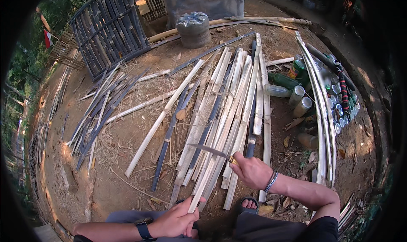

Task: The person scrapes and shaves long strips of bamboo with a knife while sitting on the ground.

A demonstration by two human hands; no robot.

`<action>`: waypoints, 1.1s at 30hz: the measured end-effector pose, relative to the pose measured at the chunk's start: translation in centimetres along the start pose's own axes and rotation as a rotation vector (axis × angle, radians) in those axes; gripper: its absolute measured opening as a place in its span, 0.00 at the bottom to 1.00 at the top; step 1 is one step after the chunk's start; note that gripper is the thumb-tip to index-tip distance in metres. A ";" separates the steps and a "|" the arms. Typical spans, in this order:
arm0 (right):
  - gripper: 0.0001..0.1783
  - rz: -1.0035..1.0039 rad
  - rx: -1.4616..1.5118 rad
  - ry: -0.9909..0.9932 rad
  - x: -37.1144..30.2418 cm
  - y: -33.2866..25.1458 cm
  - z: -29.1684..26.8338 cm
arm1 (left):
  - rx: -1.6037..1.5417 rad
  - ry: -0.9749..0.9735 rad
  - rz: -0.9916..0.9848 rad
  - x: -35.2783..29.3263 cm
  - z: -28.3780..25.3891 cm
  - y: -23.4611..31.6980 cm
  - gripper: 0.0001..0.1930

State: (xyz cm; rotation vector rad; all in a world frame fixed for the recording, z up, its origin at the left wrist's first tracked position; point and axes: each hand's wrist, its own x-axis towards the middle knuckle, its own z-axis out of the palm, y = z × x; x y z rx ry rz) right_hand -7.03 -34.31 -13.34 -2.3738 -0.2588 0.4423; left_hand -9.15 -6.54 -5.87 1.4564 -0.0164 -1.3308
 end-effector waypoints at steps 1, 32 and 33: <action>0.17 -0.061 0.007 -0.055 -0.8 -1.2 0.2 | -0.022 -0.012 -0.002 0.1 -0.1 -0.1 0.25; 0.22 -0.013 0.037 0.023 2.5 2.1 -1.2 | -0.104 -0.059 0.038 -0.3 -0.5 -0.4 0.26; 0.22 0.010 0.073 -0.005 2.5 1.9 -1.2 | -0.095 -0.060 0.045 -0.2 -0.7 -0.3 0.27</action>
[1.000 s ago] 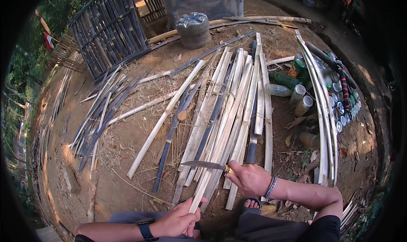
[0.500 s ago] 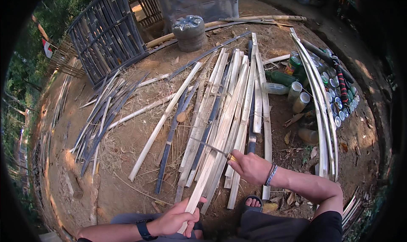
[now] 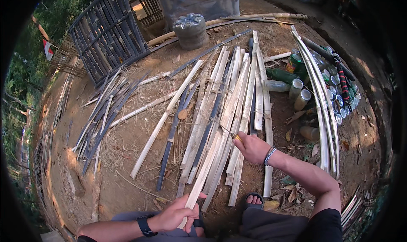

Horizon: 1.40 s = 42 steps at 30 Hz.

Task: The person scrapes and shaves long strips of bamboo with a knife while sitting on the ground.

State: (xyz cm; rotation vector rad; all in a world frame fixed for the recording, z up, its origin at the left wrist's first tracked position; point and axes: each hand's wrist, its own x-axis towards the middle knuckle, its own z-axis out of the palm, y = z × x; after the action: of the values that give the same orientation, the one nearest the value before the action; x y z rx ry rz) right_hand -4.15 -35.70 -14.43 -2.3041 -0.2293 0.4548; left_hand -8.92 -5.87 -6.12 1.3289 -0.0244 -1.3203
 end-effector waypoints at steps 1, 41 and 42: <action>0.22 0.024 0.036 -0.027 -0.2 -0.4 0.1 | -0.019 0.007 -0.029 0.0 0.2 0.3 0.27; 0.23 0.113 -0.094 0.134 2.6 4.6 -0.9 | -0.089 -0.042 -0.069 -0.7 1.2 1.6 0.28; 0.23 0.054 -0.086 0.102 1.7 2.6 -0.1 | -0.099 -0.044 -0.075 -1.1 1.1 1.9 0.28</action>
State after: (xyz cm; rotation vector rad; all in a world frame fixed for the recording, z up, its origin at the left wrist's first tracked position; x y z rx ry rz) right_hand -2.48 -37.09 -16.65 -2.4150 -0.1386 0.3594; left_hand -8.83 -6.39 -3.71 1.2273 0.0601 -1.3968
